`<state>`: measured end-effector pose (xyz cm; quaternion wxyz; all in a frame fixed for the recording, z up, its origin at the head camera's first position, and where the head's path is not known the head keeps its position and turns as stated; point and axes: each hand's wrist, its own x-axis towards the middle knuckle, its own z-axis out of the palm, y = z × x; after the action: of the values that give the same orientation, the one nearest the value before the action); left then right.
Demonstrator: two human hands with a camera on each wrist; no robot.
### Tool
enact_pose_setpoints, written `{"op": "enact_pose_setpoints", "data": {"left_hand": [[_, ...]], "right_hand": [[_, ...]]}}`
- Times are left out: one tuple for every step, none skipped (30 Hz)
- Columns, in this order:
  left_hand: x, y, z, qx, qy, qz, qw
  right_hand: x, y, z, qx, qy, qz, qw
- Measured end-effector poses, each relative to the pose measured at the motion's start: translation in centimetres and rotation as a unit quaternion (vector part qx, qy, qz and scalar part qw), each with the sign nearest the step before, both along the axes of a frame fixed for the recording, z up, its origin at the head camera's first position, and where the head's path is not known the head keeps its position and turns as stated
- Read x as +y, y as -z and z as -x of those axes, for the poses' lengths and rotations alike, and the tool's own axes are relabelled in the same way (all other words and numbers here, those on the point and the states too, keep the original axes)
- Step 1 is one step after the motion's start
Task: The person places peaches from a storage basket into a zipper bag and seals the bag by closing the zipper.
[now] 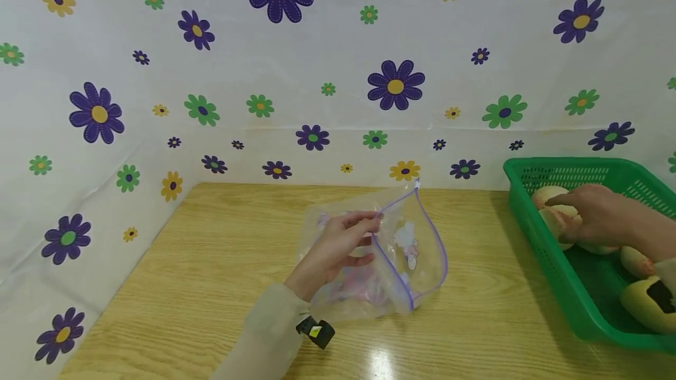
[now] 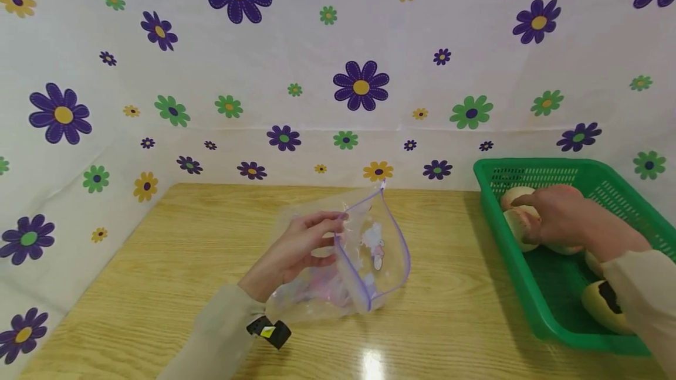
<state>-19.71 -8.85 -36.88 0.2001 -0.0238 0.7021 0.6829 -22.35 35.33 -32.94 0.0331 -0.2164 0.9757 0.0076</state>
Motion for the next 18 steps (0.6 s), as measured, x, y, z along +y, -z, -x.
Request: {"op": "enact_pose_setpoints", "data": {"left_hand": [[0.1,0.0,0.0,0.0,0.0,0.001,1.0],[0.1,-0.1,0.0,0.0,0.0,0.002,1.0],[0.2,-0.1,0.0,0.001,0.0,0.002,1.0],[0.3,-0.2,0.0,0.0,0.0,0.001,1.0],[0.3,-0.2,0.0,-0.001,-0.001,0.0,1.0],[0.4,-0.2,0.0,-0.002,-0.002,0.0,1.0],[0.4,-0.2,0.0,-0.004,-0.003,-0.002,1.0],[0.4,-0.2,0.0,-0.005,-0.004,-0.002,1.0],[0.5,-0.2,0.0,-0.006,-0.005,-0.003,1.0],[0.5,-0.2,0.0,-0.007,-0.006,-0.004,0.9999],[0.5,-0.2,0.0,-0.008,-0.007,-0.004,0.9999],[0.5,-0.2,0.0,-0.008,-0.008,-0.004,0.9999],[0.5,-0.2,0.0,-0.009,-0.008,-0.005,0.9999],[0.5,-0.2,0.1,-0.009,-0.008,-0.005,0.9999],[0.5,-0.2,0.1,-0.009,-0.008,-0.005,0.9999],[0.5,-0.2,0.1,-0.01,-0.008,-0.005,0.9999],[0.4,-0.2,0.0,-0.009,-0.007,-0.005,0.9999],[0.4,-0.2,0.0,-0.008,-0.006,-0.005,0.9999]], "right_hand": [[0.0,0.1,0.1,0.002,-0.004,-0.005,1.0],[0.0,0.2,0.2,0.006,-0.008,-0.008,0.9999],[0.0,0.3,0.2,0.012,-0.014,-0.013,0.9997],[0.0,0.4,0.3,0.016,-0.018,-0.014,0.9996],[0.0,0.5,0.3,0.017,-0.023,-0.012,0.9995],[0.0,0.5,0.4,0.013,-0.022,-0.008,0.9996],[0.0,0.6,0.4,0.009,-0.022,-0.004,0.9997],[-0.1,0.6,0.5,0.007,-0.024,0.0,0.9997],[-0.1,0.6,0.5,0.004,-0.026,0.003,0.9997],[-0.1,0.7,0.6,-0.001,-0.025,0.006,0.9997],[-0.2,0.7,0.6,-0.008,-0.023,0.008,0.9997],[-0.2,0.7,0.6,-0.017,-0.019,0.011,0.9996],[-0.3,0.8,0.7,-0.027,-0.014,0.015,0.9994],[-0.3,0.9,0.7,-0.034,-0.009,0.017,0.9992],[-0.3,0.9,0.8,-0.043,-0.003,0.02,0.9989],[-0.3,1.0,0.8,-0.052,0.004,0.022,0.9984],[-0.3,1.1,0.8,-0.06,0.011,0.026,0.9978],[-0.3,1.1,0.9,-0.066,0.015,0.03,0.9973]]}}
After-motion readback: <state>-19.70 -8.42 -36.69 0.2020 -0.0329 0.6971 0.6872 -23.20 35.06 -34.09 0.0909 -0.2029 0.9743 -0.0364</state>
